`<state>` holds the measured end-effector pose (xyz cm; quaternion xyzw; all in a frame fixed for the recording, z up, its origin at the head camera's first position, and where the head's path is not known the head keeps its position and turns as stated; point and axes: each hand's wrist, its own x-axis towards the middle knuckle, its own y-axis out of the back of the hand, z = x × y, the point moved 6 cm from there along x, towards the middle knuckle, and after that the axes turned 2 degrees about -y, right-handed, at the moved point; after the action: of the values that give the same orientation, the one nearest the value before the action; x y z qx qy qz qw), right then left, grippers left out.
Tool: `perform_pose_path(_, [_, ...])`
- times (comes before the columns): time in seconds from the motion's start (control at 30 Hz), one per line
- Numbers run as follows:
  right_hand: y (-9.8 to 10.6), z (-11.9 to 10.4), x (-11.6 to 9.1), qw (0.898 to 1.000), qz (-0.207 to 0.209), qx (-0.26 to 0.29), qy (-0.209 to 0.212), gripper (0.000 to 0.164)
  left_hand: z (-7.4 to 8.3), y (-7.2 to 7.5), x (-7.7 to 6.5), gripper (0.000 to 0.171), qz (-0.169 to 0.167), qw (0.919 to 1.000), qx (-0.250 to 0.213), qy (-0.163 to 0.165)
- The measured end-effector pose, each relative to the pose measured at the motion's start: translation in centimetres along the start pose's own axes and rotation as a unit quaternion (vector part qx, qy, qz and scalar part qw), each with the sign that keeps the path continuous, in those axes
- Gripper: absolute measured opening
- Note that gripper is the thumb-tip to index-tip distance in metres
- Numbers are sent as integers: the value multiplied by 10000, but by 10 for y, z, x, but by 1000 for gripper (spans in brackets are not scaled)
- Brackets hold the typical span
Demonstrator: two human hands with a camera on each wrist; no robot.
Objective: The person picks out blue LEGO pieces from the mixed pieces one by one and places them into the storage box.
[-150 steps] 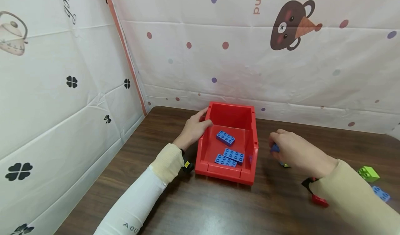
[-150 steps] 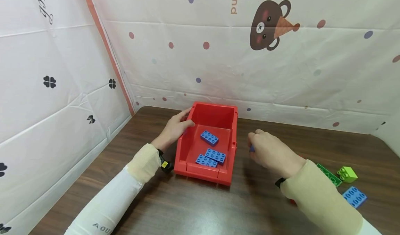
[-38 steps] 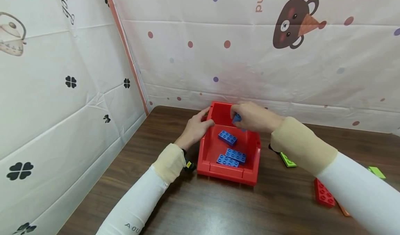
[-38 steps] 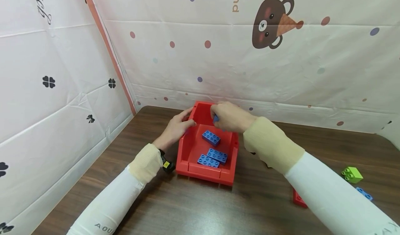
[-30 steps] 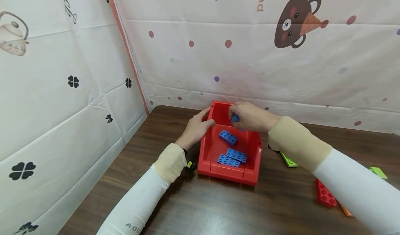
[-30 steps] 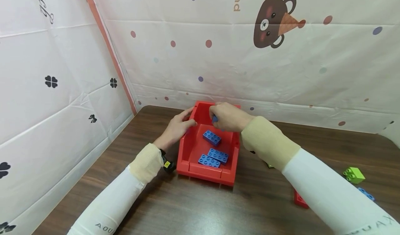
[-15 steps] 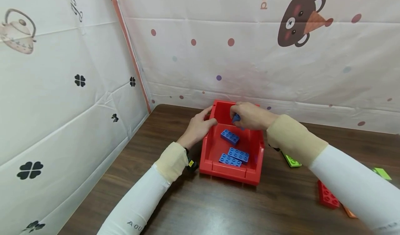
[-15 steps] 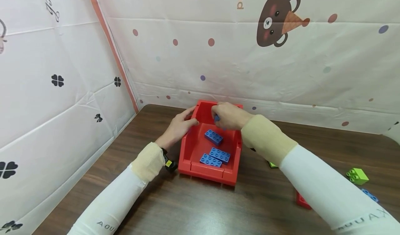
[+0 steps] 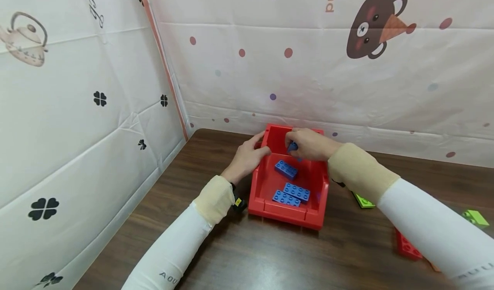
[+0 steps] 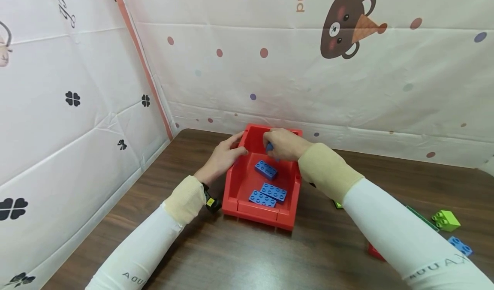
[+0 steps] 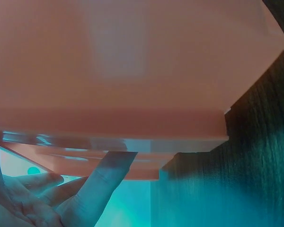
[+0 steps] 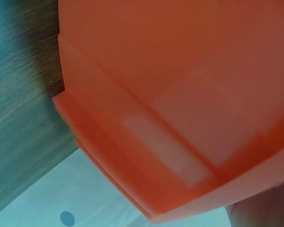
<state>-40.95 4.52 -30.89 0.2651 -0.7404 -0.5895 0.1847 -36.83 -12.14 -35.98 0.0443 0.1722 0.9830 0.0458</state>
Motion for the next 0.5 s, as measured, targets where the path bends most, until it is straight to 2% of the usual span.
perform_pose_path(0.5, [-9,14,6,9994,-166,-61,-305,28,0,0,1,71,-18,10000,-1,9])
